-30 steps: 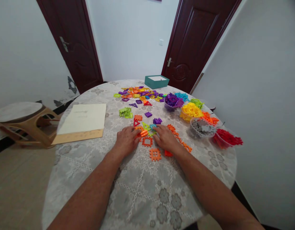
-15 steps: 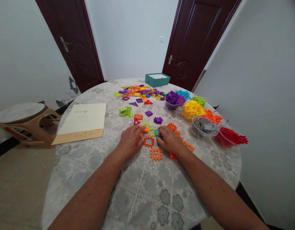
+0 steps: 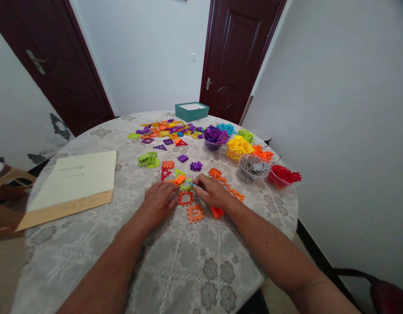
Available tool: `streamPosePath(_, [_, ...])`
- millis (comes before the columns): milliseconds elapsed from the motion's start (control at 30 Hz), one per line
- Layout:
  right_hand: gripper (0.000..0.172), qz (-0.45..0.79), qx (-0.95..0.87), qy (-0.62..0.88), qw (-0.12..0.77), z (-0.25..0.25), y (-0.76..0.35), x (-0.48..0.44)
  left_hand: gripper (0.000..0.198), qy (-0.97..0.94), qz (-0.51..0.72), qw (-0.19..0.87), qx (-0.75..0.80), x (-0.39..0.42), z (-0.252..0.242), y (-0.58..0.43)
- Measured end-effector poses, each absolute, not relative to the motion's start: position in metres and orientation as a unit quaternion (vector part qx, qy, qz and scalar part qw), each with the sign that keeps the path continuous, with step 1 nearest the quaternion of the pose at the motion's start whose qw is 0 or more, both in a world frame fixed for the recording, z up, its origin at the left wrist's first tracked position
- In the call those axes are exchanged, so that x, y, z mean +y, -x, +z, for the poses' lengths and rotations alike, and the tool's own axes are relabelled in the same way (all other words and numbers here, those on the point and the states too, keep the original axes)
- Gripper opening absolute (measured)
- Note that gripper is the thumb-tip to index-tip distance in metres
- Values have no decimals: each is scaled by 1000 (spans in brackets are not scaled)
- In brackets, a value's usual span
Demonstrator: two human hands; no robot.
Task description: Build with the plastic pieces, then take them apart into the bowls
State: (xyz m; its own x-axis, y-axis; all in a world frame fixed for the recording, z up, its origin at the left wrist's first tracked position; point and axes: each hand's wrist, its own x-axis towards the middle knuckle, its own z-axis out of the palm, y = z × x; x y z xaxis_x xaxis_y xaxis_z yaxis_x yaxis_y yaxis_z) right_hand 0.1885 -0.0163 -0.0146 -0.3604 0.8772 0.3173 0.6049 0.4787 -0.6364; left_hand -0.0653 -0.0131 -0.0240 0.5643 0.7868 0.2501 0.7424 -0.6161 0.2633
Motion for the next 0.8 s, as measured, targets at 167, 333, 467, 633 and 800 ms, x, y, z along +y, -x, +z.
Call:
streamPosePath(167, [12, 217, -707, 543, 397, -20, -192, -6, 33, -883, 171, 67, 431, -12, -26, 66])
streamPosePath(333, [17, 387, -568, 535, 491, -25, -193, 4, 36, -880, 184, 86, 430, -8, -30, 69])
streamPosePath(467, [22, 482, -490, 517, 510, -24, -192, 10, 35, -872, 194, 128, 432, -6, -28, 73])
streamPosePath(633, [34, 521, -432, 485, 554, -24, -196, 13, 36, -858, 200, 154, 447, -9, -20, 76])
streamPosePath(800, [38, 514, -424, 484, 568, -26, -200, 13, 43, -846, 231, 157, 455, -12, -14, 77])
